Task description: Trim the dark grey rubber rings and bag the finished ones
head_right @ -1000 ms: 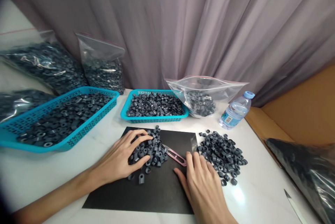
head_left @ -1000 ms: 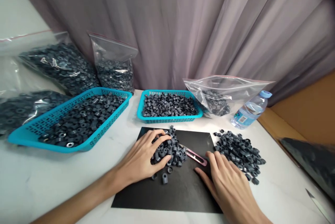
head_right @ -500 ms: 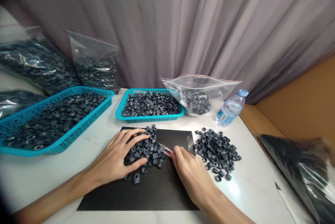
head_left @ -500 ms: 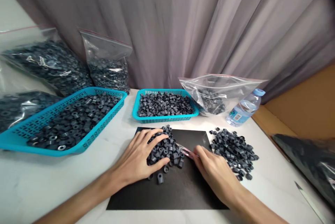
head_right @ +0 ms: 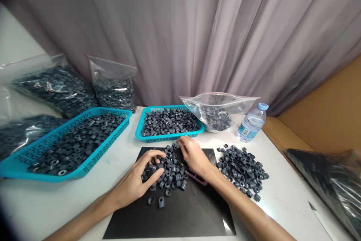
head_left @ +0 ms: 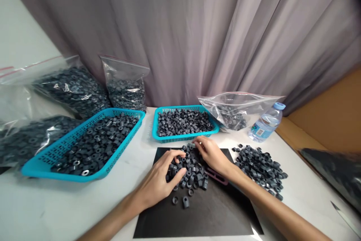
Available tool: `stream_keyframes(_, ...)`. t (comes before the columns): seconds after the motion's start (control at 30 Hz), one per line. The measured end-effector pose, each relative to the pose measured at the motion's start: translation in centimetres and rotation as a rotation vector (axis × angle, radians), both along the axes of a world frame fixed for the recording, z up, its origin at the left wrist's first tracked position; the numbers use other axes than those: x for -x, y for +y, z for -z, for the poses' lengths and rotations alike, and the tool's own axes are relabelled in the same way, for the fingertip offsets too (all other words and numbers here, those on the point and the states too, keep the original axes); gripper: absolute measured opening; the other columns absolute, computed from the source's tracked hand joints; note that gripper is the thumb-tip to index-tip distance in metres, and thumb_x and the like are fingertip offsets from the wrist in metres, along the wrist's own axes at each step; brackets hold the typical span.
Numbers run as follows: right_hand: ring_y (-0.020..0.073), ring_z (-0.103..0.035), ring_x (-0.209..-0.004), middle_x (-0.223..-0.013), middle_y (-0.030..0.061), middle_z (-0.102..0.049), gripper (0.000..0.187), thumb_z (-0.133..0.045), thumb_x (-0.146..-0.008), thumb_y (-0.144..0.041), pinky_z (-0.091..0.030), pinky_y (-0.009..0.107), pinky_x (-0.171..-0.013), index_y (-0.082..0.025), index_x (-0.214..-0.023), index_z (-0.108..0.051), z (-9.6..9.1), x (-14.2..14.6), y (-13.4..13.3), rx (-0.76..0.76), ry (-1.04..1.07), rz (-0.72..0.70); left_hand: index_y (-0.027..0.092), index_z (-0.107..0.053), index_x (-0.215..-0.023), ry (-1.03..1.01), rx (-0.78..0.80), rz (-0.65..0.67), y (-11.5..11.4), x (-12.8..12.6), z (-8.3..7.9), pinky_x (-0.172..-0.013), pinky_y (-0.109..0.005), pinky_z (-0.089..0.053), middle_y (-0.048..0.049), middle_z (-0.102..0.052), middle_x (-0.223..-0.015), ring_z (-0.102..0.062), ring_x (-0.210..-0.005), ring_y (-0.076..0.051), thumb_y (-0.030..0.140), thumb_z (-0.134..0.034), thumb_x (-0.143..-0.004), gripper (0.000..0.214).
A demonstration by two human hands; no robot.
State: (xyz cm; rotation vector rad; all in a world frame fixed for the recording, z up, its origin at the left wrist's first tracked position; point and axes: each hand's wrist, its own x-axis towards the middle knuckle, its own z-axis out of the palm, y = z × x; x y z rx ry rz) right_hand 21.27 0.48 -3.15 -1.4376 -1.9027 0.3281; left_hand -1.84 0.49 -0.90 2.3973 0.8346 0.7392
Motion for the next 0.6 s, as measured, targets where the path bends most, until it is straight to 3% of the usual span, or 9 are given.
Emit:
stream_keyframes(0.13,0.0202,-0.064,-0.1,-0.107,0.0079,-0.064,0.027,-0.042,-0.102,-0.016,-0.049,0.032,-0.09,-0.021,-0.114,-0.066,0.7,0.3,0.4,0.021,0.022,-0.027,0.031,-0.045,-0.13,-0.052,0.095,-0.054,0.3,0.3,0.3,-0.093,-0.035,-0.049,-0.0043,-0.061,-0.123,-0.061,-0.098,-0.018,0.031,-0.048,-0.1,0.03)
stream_keyframes(0.3,0.0213,-0.065,-0.099,-0.102,0.0069,-0.066,0.024,-0.048,-0.101,-0.022,-0.051,0.034,-0.089,-0.023,-0.109,-0.071,0.8,1.5,0.3,0.03,0.084,-0.021,0.027,-0.049,-0.124,-0.137,0.159,-0.088,0.9,0.6,0.2,-0.084,-0.034,-0.052,-0.0056,-0.065,-0.122,-0.063,-0.089,-0.017,0.034,-0.048,-0.1,0.026)
stream_keyframes(0.6,0.0214,-0.06,-0.102,-0.101,0.0063,-0.068,0.03,-0.042,-0.105,-0.034,-0.045,0.037,-0.096,-0.02,-0.095,-0.067,0.8,1.4,-0.4,0.007,0.19,-0.083,0.024,-0.058,-0.119,-0.128,0.111,-0.083,1.0,0.6,-0.5,-0.087,-0.034,-0.049,-0.0076,-0.07,-0.121,-0.064,-0.111,-0.021,0.034,-0.045,-0.102,0.023)
